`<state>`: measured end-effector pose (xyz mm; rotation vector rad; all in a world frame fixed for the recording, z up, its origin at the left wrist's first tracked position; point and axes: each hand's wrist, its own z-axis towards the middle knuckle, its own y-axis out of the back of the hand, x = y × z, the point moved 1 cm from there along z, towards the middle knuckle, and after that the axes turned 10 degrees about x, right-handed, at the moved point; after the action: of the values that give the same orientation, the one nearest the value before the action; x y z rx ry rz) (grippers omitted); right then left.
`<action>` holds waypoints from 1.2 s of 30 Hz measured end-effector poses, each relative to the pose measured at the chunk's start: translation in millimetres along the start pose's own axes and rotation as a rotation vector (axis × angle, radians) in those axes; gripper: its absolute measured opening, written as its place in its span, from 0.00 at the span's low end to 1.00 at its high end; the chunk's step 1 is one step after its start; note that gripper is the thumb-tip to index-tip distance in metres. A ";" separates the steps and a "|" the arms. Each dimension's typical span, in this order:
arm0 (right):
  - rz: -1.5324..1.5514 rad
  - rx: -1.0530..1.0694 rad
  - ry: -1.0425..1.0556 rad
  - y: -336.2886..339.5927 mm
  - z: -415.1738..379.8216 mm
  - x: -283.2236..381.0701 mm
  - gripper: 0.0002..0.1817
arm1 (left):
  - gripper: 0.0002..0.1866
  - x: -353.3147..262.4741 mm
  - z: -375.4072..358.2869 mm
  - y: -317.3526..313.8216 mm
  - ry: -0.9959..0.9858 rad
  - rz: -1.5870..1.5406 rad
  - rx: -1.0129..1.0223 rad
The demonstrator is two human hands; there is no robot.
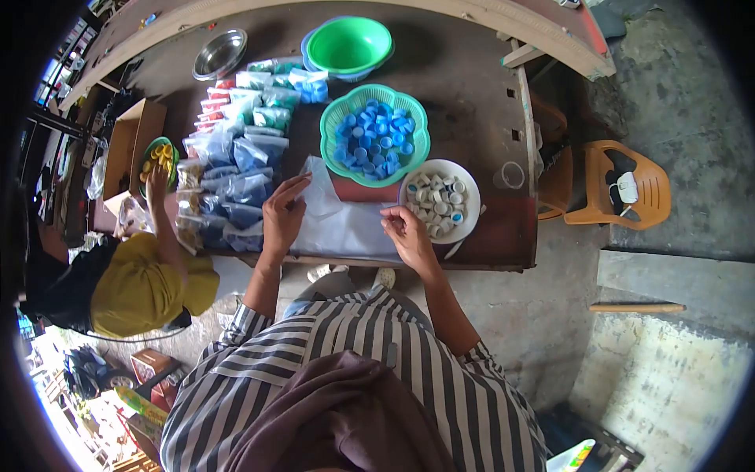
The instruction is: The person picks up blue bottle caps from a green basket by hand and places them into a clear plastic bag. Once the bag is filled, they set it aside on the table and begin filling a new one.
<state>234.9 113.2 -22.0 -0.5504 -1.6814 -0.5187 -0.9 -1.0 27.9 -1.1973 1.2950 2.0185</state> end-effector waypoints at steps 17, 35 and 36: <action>-0.030 0.043 -0.068 47.8 -59.2 -60.8 0.08 | 0.21 -43.9 -47.8 -43.3 0.054 0.022 -0.097; -0.065 0.148 -0.023 59.6 -29.8 -41.3 0.08 | 0.20 -44.5 -43.1 -33.6 0.037 0.011 -0.234; -0.072 0.172 -0.018 55.6 -27.0 -40.3 0.08 | 0.20 -44.1 -46.1 -33.3 0.057 0.007 -0.237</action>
<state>296.4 137.4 -55.0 -0.3718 -1.7490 -0.4167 66.2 -23.6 40.8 -1.3661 1.1099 2.2052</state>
